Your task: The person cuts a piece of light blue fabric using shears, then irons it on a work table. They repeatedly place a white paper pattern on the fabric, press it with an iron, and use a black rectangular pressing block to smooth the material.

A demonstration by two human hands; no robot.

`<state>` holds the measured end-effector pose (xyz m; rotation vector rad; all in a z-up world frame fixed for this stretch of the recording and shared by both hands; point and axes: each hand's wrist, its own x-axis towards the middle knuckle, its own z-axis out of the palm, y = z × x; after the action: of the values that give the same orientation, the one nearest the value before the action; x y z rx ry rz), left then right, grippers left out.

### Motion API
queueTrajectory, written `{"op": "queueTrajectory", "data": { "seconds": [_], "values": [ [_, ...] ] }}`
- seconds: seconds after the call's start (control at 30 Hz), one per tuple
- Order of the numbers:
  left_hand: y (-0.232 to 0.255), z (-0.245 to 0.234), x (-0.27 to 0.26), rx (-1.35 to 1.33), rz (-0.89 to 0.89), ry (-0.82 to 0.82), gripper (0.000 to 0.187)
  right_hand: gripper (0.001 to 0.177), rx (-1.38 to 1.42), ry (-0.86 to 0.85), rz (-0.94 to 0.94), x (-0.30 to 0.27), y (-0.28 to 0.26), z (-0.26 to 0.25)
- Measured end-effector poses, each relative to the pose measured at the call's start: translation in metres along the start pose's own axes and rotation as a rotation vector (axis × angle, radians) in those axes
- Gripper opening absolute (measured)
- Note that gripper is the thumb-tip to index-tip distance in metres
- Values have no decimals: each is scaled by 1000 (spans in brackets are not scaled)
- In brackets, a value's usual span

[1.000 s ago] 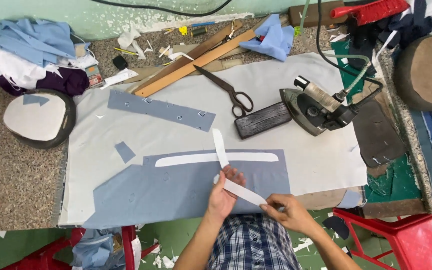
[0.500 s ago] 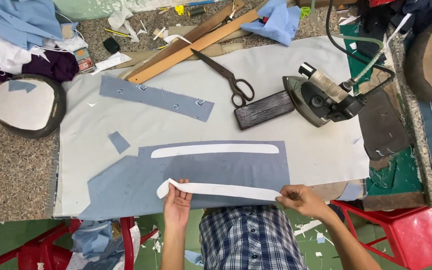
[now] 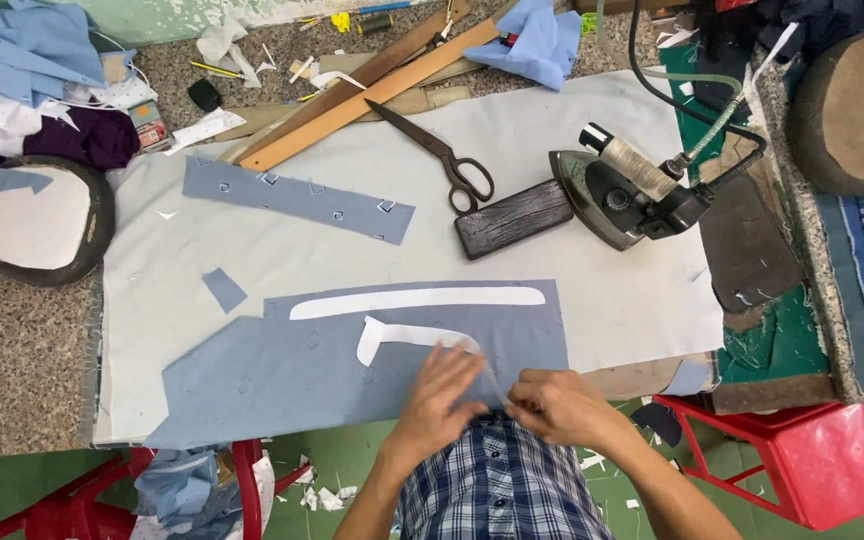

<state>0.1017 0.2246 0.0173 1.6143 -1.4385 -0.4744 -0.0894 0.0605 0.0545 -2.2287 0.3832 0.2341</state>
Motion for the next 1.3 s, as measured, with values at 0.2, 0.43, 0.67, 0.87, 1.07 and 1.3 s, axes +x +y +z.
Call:
{"op": "queueTrajectory", "data": {
  "seconds": [0.2, 0.43, 0.67, 0.87, 1.07, 1.3],
  "values": [
    [12, 14, 21, -252, 124, -359, 32, 30, 35, -15, 24, -13, -22, -28],
    [22, 11, 19, -311, 2, -311, 16, 17, 320, 287, -71, -10, -25, -11],
    [15, -18, 0, -290, -287, -553, 15, 19, 205, 503, -60, -24, 8, -29],
    [-3, -30, -24, -348, -313, -555, 2, 12, 463, 623, 84, -30, 30, -35],
    [-61, -27, -47, -929, -606, -452, 25, 15, 655, 760, 312, -6, 53, -23],
    [-80, -149, 18, -160, -681, -160, 39, 19, 545, 772, 479, 50, 72, 1]
  ]
}}
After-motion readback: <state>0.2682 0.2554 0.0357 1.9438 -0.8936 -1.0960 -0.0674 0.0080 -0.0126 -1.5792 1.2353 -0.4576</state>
